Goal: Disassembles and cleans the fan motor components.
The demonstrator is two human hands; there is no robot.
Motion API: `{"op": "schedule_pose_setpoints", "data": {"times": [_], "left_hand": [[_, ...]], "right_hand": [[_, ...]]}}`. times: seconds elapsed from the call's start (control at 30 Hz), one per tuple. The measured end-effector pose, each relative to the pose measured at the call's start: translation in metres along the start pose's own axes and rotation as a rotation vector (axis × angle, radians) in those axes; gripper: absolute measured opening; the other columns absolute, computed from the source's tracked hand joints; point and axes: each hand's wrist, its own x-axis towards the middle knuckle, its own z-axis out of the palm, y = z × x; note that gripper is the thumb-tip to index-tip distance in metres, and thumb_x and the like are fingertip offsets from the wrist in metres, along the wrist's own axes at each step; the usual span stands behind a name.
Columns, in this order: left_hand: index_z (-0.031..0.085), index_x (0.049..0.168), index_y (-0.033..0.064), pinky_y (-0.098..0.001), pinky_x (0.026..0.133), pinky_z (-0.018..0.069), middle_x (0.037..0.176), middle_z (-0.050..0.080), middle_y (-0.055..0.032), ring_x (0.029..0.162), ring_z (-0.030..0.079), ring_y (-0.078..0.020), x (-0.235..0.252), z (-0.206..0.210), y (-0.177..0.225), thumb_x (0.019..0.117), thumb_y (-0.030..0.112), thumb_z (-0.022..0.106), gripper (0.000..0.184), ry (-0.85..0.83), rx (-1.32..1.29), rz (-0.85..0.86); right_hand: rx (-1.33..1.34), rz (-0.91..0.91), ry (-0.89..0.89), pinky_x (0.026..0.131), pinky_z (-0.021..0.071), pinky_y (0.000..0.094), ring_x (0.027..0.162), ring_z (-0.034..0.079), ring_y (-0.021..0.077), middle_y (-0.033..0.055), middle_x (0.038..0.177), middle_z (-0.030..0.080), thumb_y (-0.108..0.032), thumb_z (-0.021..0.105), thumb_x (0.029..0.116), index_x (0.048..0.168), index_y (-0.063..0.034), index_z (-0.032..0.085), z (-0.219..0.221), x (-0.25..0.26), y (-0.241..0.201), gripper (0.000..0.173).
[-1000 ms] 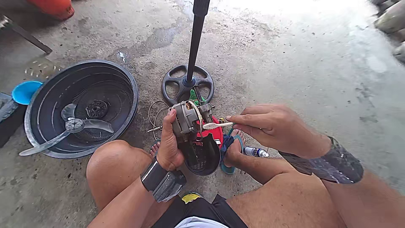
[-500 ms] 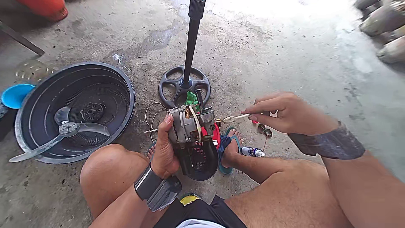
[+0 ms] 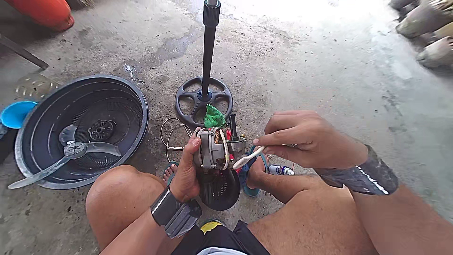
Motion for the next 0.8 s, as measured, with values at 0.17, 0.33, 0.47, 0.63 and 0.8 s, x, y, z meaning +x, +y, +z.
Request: {"op": "schedule_pose_setpoints", "data": {"times": [0.17,0.33,0.47,0.63,0.8], "left_hand": [[0.062,0.124,0.0093,-0.0412,0.077,0.0635,0.101,0.072,-0.0148,0.090,0.074,-0.0226,0.003,0.004,0.001,0.0850,0.050,0.074,0.058,0.028,-0.017,0.001],[0.048,0.141,0.0100,-0.0419,0.081,0.0630,0.107,0.071,-0.0146,0.096,0.073,-0.0231,0.000,0.001,0.001,0.0855,0.049,0.074,0.072,0.046,0.003,0.044],[0.061,0.122,0.0091,-0.0420,0.075,0.0633,0.100,0.071,-0.0152,0.089,0.073,-0.0234,0.000,0.003,-0.001,0.0863,0.049,0.074,0.055,0.046,-0.098,0.057],[0.060,0.122,0.0084,-0.0423,0.075,0.0636,0.100,0.071,-0.0153,0.090,0.073,-0.0234,-0.001,0.004,0.001,0.0906,0.048,0.069,0.051,0.043,-0.101,0.069],[0.063,0.118,0.0082,-0.0414,0.074,0.0635,0.099,0.071,-0.0159,0.088,0.073,-0.0232,-0.002,0.000,0.004,0.0901,0.051,0.069,0.051,0.039,-0.102,0.051]], "right_hand": [[-0.076,0.041,0.066,0.065,0.0530,0.0249,0.075,0.062,0.0054,-0.0052,0.079,0.066,-0.031,0.068,0.0963,0.101,-0.0172,0.082,-0.012,-0.008,0.019,0.020],[-0.150,0.028,0.037,0.064,0.0519,0.0269,0.074,0.061,0.0065,-0.0061,0.078,0.065,-0.032,0.066,0.0981,0.105,-0.0211,0.082,-0.001,-0.002,0.008,0.020],[-0.112,0.040,0.097,0.068,0.0545,0.0265,0.079,0.063,0.0073,-0.0045,0.082,0.068,-0.028,0.069,0.0970,0.104,-0.0179,0.082,-0.003,0.000,0.008,0.018],[-0.240,0.106,0.092,0.065,0.0542,0.0293,0.076,0.063,0.0085,-0.0035,0.082,0.067,-0.030,0.067,0.0967,0.105,-0.0194,0.082,-0.004,-0.001,0.018,0.021],[-0.044,0.139,0.143,0.070,0.0575,0.0242,0.080,0.065,0.0045,-0.0044,0.086,0.069,-0.028,0.068,0.0986,0.107,-0.0146,0.080,0.007,0.002,0.007,0.020]]}}
